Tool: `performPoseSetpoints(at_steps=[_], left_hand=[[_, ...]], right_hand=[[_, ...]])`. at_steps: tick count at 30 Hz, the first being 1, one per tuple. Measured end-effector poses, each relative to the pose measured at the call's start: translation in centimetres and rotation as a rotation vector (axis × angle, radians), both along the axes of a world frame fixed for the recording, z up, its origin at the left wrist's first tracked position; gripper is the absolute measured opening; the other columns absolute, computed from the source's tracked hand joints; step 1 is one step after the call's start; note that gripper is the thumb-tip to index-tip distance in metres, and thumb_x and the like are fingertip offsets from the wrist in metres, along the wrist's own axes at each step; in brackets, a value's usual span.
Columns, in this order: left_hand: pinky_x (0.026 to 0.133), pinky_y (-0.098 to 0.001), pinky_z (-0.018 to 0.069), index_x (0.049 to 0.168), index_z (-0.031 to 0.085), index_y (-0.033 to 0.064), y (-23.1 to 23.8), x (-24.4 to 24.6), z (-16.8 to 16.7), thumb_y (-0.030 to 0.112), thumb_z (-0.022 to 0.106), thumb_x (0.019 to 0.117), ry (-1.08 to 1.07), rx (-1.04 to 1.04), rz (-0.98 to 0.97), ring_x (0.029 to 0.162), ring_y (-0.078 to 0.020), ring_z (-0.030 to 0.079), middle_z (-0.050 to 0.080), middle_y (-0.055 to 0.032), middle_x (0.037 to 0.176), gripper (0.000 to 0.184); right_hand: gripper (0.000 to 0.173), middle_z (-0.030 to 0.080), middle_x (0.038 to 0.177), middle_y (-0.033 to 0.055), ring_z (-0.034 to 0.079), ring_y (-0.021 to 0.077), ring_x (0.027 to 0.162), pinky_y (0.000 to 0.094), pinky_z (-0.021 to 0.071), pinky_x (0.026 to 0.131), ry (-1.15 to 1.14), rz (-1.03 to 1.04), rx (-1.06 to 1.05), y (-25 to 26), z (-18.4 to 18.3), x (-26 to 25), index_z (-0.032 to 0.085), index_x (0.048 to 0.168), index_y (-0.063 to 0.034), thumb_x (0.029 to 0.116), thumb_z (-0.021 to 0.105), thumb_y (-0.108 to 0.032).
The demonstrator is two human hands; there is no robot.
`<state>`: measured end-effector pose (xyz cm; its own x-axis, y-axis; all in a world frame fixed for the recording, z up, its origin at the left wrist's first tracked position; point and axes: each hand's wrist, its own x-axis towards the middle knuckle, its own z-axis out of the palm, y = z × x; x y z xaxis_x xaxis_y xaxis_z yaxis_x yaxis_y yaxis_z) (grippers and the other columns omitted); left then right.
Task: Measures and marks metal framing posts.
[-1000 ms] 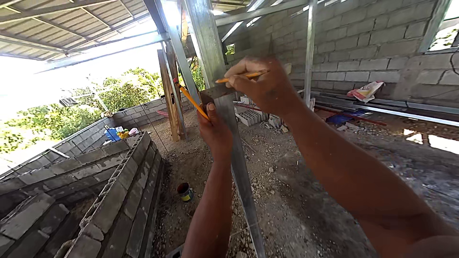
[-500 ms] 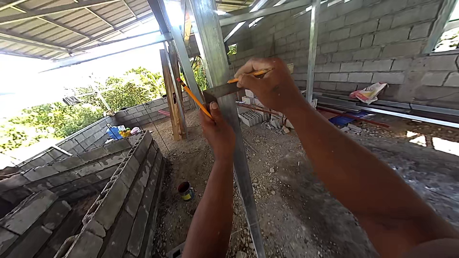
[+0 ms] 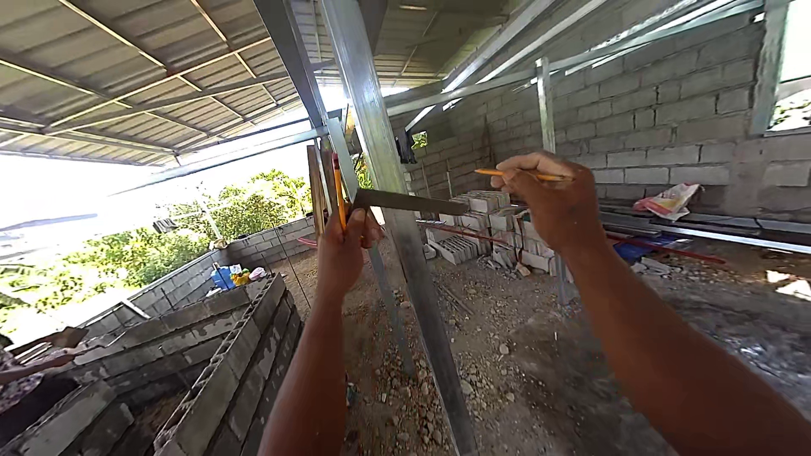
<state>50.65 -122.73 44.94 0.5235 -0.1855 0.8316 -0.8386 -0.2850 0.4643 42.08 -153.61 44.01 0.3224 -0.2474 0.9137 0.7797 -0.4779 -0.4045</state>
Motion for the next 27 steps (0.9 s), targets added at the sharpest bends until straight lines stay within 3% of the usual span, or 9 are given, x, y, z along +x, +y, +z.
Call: performPoseSetpoints(at_steps=[1, 2, 6, 8, 10, 14, 17, 19, 27], left_hand=[[0.058, -0.0311, 0.0572, 0.123, 0.059, 0.0113, 1.2, -0.9, 2.5, 0.038, 0.045, 0.1101, -0.021, 0.094, 0.056, 0.064, -0.0132, 0.064, 0.069, -0.0023, 0.087, 0.033], [0.054, -0.0302, 0.0526, 0.122, 0.060, 0.0115, 2.1, -1.7, 5.2, 0.037, 0.045, 0.1101, -0.029, 0.185, 0.100, 0.060, -0.0123, 0.060, 0.067, -0.0015, 0.085, 0.032], [0.048, -0.0229, 0.0423, 0.115, 0.057, 0.0117, 3.7, -3.8, 15.1, 0.035, 0.047, 0.1096, -0.019, 0.431, 0.169, 0.053, -0.0057, 0.048, 0.061, 0.0014, 0.081, 0.026], [0.045, -0.0202, 0.0362, 0.111, 0.058, 0.0134, 3.6, -4.3, 18.6, 0.036, 0.050, 0.1086, -0.023, 0.511, 0.198, 0.049, -0.0031, 0.043, 0.060, 0.0037, 0.077, 0.024], [0.044, -0.0208, 0.0359, 0.108, 0.061, 0.0136, 3.3, -4.7, 21.1, 0.039, 0.051, 0.1075, -0.069, 0.605, 0.279, 0.048, -0.0036, 0.042, 0.059, 0.0039, 0.073, 0.027], [0.049, -0.0272, 0.0412, 0.104, 0.062, 0.0123, 2.7, -3.2, 24.2, 0.045, 0.051, 0.1067, -0.246, 0.725, 0.383, 0.052, -0.0067, 0.046, 0.057, 0.0018, 0.073, 0.035], [0.048, -0.0238, 0.0374, 0.102, 0.062, 0.0124, 1.8, -1.9, 25.9, 0.044, 0.050, 0.1071, -0.280, 0.766, 0.376, 0.051, -0.0049, 0.043, 0.055, 0.0031, 0.071, 0.034], [0.049, -0.0242, 0.0391, 0.104, 0.063, 0.0119, 1.3, -1.1, 26.9, 0.046, 0.050, 0.1068, -0.297, 0.794, 0.394, 0.052, -0.0052, 0.045, 0.055, 0.0028, 0.072, 0.036], [0.051, -0.0182, 0.0404, 0.103, 0.064, 0.0144, -0.3, -0.4, 29.2, 0.043, 0.051, 0.1066, -0.306, 0.833, 0.391, 0.055, -0.0006, 0.048, 0.055, 0.0056, 0.072, 0.031]], right_hand=[[0.020, 0.075, 0.100, 0.0015, 0.073, 0.0117, 0.087, 0.0291, 0.0622, 0.078, -0.012, 0.001, 0.002, -0.6, -0.2, -0.3, 0.071, 0.115, -0.0107, 0.1037, 0.057, -0.021], [0.020, 0.075, 0.100, 0.0016, 0.073, 0.0118, 0.086, 0.0292, 0.0620, 0.078, -0.016, 0.002, 0.008, -0.9, -0.4, -0.5, 0.071, 0.114, -0.0103, 0.1035, 0.057, -0.021], [0.018, 0.074, 0.097, 0.0012, 0.072, 0.0107, 0.081, 0.0284, 0.0621, 0.074, 0.014, 0.011, 0.014, -1.1, -1.2, -0.3, 0.072, 0.111, -0.0106, 0.1021, 0.059, -0.019], [0.019, 0.074, 0.096, 0.0017, 0.072, 0.0108, 0.080, 0.0297, 0.0622, 0.073, 0.050, 0.009, -0.005, -0.5, -1.8, 0.6, 0.072, 0.112, -0.0104, 0.1025, 0.059, -0.019], [0.021, 0.074, 0.099, 0.0018, 0.071, 0.0096, 0.083, 0.0302, 0.0617, 0.075, 0.066, 0.010, -0.071, 0.5, -2.5, 1.5, 0.072, 0.113, -0.0101, 0.1038, 0.057, -0.021], [0.029, 0.074, 0.111, 0.0031, 0.071, 0.0091, 0.097, 0.0310, 0.0608, 0.086, -0.079, -0.123, -0.308, 3.6, -4.0, 3.6, 0.073, 0.122, -0.0093, 0.1062, 0.053, -0.024], [0.029, 0.069, 0.131, 0.0055, 0.062, 0.0200, 0.127, 0.0412, 0.0508, 0.108, -0.266, -0.253, -0.509, 6.5, -5.3, 5.5, 0.071, 0.128, -0.0127, 0.1061, 0.055, -0.022], [0.030, 0.065, 0.140, 0.0037, 0.053, 0.0234, 0.139, 0.0450, 0.0452, 0.115, -0.325, -0.298, -0.584, 8.2, -6.0, 6.8, 0.069, 0.133, -0.0183, 0.1064, 0.055, -0.021], [0.040, 0.054, 0.154, 0.0051, 0.038, 0.0290, 0.151, 0.0495, 0.0361, 0.122, -0.412, -0.431, -0.430, 12.2, -6.5, 11.4, 0.062, 0.142, -0.0211, 0.1038, 0.056, -0.014]])
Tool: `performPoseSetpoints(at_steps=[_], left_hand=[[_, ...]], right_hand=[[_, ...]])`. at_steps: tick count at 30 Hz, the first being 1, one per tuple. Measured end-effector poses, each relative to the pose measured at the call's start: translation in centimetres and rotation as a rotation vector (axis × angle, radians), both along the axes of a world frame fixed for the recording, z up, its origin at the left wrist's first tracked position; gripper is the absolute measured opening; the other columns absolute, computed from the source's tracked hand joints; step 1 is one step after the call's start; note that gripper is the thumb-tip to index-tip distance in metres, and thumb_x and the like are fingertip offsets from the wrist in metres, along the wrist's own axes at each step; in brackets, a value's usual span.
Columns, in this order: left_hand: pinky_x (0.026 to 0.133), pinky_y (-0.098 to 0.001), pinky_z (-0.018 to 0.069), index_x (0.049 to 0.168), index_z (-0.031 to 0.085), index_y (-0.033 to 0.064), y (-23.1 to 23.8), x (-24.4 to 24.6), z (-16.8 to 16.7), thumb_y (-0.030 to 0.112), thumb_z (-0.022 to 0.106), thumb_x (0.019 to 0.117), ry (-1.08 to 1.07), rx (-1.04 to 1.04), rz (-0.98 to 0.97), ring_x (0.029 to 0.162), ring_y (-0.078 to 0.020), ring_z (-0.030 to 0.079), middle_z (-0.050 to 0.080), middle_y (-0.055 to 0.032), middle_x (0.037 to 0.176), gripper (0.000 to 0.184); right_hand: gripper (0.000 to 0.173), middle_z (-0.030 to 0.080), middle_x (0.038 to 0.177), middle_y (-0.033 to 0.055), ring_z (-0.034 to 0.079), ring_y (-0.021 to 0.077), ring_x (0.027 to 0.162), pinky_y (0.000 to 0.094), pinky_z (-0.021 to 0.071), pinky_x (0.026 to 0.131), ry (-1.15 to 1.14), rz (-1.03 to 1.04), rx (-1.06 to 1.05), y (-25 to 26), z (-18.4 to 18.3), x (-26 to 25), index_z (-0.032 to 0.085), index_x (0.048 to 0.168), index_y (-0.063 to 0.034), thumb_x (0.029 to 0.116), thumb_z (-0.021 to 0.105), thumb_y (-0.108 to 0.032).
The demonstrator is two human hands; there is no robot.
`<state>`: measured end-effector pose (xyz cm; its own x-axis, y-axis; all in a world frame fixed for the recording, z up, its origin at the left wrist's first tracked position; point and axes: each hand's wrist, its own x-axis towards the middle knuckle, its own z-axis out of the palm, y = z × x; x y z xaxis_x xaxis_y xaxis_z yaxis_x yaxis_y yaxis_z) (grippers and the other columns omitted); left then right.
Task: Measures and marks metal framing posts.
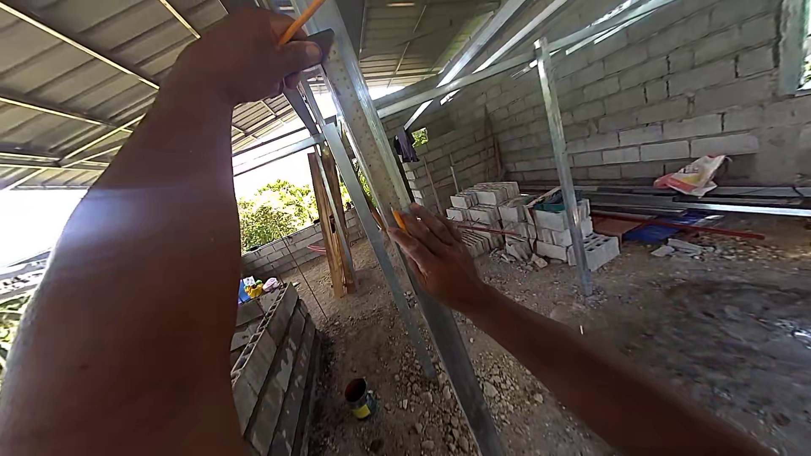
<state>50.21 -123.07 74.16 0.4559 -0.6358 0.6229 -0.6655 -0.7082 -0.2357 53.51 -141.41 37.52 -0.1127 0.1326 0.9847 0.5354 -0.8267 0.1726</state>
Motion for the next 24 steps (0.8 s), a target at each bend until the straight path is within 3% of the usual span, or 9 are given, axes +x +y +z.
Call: performPoseSetpoints(at_steps=[4, 8, 10, 15, 19, 24], left_hand=[[0.047, -0.0171, 0.0365, 0.106, 0.063, 0.0137, -0.4, 0.0, 0.3, 0.044, 0.051, 0.1064, 0.016, 0.011, 0.007, 0.051, -0.0001, 0.043, 0.053, 0.0055, 0.072, 0.032], [0.048, -0.0162, 0.0374, 0.110, 0.064, 0.0164, -0.5, 0.0, 0.4, 0.045, 0.050, 0.1068, 0.009, -0.016, 0.023, 0.052, 0.0009, 0.043, 0.053, 0.0068, 0.072, 0.032], [0.048, -0.0146, 0.0352, 0.106, 0.063, 0.0168, -0.2, 0.5, 0.3, 0.044, 0.050, 0.1070, 0.004, -0.010, -0.010, 0.051, 0.0024, 0.042, 0.052, 0.0085, 0.070, 0.030], [0.045, -0.0168, 0.0342, 0.081, 0.061, 0.0150, 0.1, 0.8, -0.1, 0.038, 0.055, 0.1050, -0.042, -0.035, -0.087, 0.047, 0.0005, 0.041, 0.050, 0.0074, 0.062, 0.034], [0.043, -0.0151, 0.0332, 0.081, 0.061, 0.0157, 0.1, 0.9, -0.2, 0.035, 0.056, 0.1050, -0.018, -0.045, -0.128, 0.046, 0.0015, 0.040, 0.049, 0.0081, 0.061, 0.032], [0.043, -0.0139, 0.0325, 0.079, 0.060, 0.0167, 0.1, 1.1, -0.3, 0.032, 0.055, 0.1056, 0.023, -0.065, -0.149, 0.046, 0.0021, 0.040, 0.050, 0.0090, 0.061, 0.031]], right_hand=[[0.044, 0.045, 0.161, 0.0036, 0.029, 0.0309, 0.155, 0.0524, 0.0331, 0.123, -0.021, -0.012, 0.043, 1.0, -1.1, 1.8, 0.059, 0.146, -0.0243, 0.1029, 0.055, -0.014], [0.043, 0.045, 0.161, 0.0027, 0.029, 0.0313, 0.155, 0.0523, 0.0340, 0.122, -0.023, -0.010, 0.057, 1.2, -1.2, 2.1, 0.060, 0.145, -0.0250, 0.1032, 0.054, -0.015], [0.043, 0.046, 0.161, 0.0029, 0.029, 0.0317, 0.155, 0.0521, 0.0338, 0.122, -0.029, -0.007, 0.057, 1.2, -1.2, 2.1, 0.060, 0.145, -0.0249, 0.1032, 0.054, -0.015], [0.043, 0.045, 0.161, 0.0042, 0.029, 0.0327, 0.155, 0.0532, 0.0340, 0.122, -0.002, 0.021, 0.065, 1.1, -1.3, 1.9, 0.059, 0.146, -0.0242, 0.1039, 0.053, -0.016], [0.042, 0.044, 0.161, 0.0091, 0.036, 0.0312, 0.152, 0.0519, 0.0378, 0.121, 0.012, 0.107, 0.099, 0.9, -1.4, 2.2, 0.056, 0.147, -0.0189, 0.1055, 0.050, -0.016], [0.042, 0.043, 0.162, 0.0080, 0.037, 0.0301, 0.151, 0.0506, 0.0387, 0.120, 0.026, 0.066, 0.095, 1.0, -1.3, 2.1, 0.057, 0.147, -0.0195, 0.1052, 0.052, -0.016]])
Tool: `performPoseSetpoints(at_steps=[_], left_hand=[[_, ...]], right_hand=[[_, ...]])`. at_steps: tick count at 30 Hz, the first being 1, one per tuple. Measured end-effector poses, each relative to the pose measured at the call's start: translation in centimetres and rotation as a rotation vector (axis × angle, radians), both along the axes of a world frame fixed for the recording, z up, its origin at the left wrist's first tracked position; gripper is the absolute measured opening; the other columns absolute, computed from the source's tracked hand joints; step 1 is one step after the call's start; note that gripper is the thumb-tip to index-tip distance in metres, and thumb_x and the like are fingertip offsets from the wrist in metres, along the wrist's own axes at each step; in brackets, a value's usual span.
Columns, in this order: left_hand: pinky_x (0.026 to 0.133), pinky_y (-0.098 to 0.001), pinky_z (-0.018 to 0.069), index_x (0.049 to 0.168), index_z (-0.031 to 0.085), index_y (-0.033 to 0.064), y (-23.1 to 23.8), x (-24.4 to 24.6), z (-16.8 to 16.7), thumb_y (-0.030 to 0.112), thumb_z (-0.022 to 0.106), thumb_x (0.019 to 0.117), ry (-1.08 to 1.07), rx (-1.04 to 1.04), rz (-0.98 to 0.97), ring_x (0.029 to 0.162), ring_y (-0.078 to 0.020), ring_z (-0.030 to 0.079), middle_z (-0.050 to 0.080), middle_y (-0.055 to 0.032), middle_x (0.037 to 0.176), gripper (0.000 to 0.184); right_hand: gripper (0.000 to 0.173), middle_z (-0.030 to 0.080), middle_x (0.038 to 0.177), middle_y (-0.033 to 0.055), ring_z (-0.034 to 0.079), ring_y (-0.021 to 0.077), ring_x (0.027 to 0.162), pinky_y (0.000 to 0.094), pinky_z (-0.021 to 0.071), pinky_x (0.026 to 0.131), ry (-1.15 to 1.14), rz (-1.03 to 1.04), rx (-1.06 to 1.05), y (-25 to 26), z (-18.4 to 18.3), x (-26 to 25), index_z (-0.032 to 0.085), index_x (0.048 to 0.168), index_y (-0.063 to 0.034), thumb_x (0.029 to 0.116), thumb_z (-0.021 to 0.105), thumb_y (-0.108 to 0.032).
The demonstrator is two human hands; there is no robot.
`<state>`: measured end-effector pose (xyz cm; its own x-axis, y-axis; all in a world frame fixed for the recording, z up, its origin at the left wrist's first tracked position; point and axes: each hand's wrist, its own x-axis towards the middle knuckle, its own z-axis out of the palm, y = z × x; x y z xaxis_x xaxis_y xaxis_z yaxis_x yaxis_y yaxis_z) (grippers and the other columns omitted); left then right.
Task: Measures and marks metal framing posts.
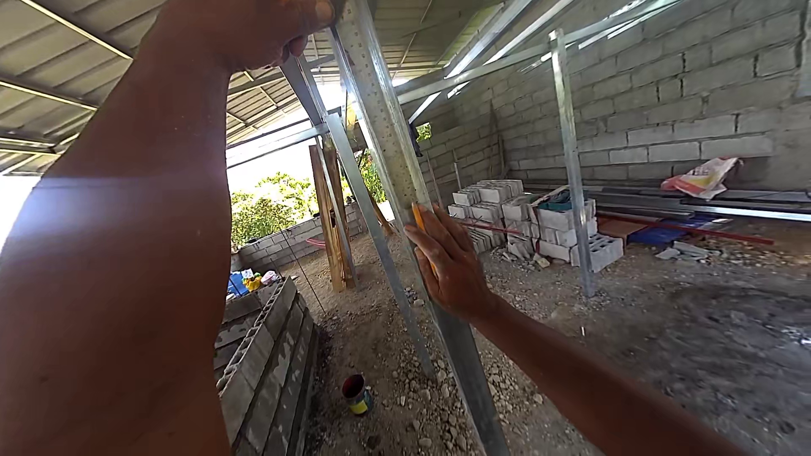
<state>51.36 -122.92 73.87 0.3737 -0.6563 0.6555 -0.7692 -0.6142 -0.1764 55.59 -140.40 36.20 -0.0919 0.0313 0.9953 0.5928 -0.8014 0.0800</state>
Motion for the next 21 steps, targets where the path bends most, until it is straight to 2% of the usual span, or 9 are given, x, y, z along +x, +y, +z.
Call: performPoseSetpoints(at_steps=[5, 12, 14, 18, 21], left_hand=[[0.041, -0.0139, 0.0319, 0.074, 0.059, 0.0178, -0.2, 0.0, -0.2, 0.027, 0.057, 0.1045, 0.017, -0.047, -0.021, 0.044, 0.0021, 0.040, 0.052, 0.0094, 0.059, 0.032], [0.044, -0.0161, 0.0331, 0.075, 0.060, 0.0171, 0.0, 0.0, 0.1, 0.033, 0.057, 0.1044, -0.006, -0.022, 0.014, 0.046, 0.0010, 0.040, 0.050, 0.0088, 0.059, 0.034], [0.044, -0.0157, 0.0335, 0.079, 0.061, 0.0177, 0.0, 0.3, 0.3, 0.037, 0.058, 0.1040, -0.018, -0.009, 0.030, 0.047, 0.0011, 0.041, 0.049, 0.0091, 0.061, 0.032], [0.046, -0.0167, 0.0363, 0.088, 0.064, 0.0163, 0.1, 0.5, 0.7, 0.042, 0.059, 0.1034, -0.069, 0.017, 0.043, 0.049, 0.0004, 0.044, 0.051, 0.0076, 0.064, 0.030], [0.046, -0.0163, 0.0358, 0.090, 0.063, 0.0173, 0.0, 0.6, 0.7, 0.041, 0.058, 0.1037, -0.055, 0.016, 0.048, 0.049, 0.0009, 0.043, 0.051, 0.0085, 0.065, 0.028]], right_hand=[[0.044, 0.043, 0.162, 0.0044, 0.036, 0.0297, 0.152, 0.0517, 0.0389, 0.119, 0.014, -0.070, -0.006, 0.2, 0.0, -0.2, 0.057, 0.148, -0.0230, 0.1043, 0.054, -0.016], [0.044, 0.043, 0.162, 0.0034, 0.038, 0.0293, 0.151, 0.0509, 0.0399, 0.118, 0.019, -0.079, -0.013, 0.1, 0.1, -0.5, 0.058, 0.147, -0.0252, 0.1039, 0.055, -0.016], [0.041, 0.046, 0.160, 0.0054, 0.038, 0.0288, 0.151, 0.0510, 0.0386, 0.120, 0.022, 0.025, 0.010, -0.2, 0.0, -0.7, 0.058, 0.146, -0.0200, 0.1063, 0.050, -0.017], [0.041, 0.056, 0.150, 0.0128, 0.048, 0.0273, 0.144, 0.0480, 0.0421, 0.119, 0.019, 0.240, 0.175, -1.9, 1.4, -2.1, 0.058, 0.144, -0.0051, 0.1091, 0.044, -0.023], [0.043, 0.063, 0.141, 0.0143, 0.061, 0.0231, 0.130, 0.0413, 0.0526, 0.108, 0.021, 0.333, 0.240, -3.7, 5.0, -3.6, 0.056, 0.143, 0.0007, 0.1102, 0.043, -0.023]])
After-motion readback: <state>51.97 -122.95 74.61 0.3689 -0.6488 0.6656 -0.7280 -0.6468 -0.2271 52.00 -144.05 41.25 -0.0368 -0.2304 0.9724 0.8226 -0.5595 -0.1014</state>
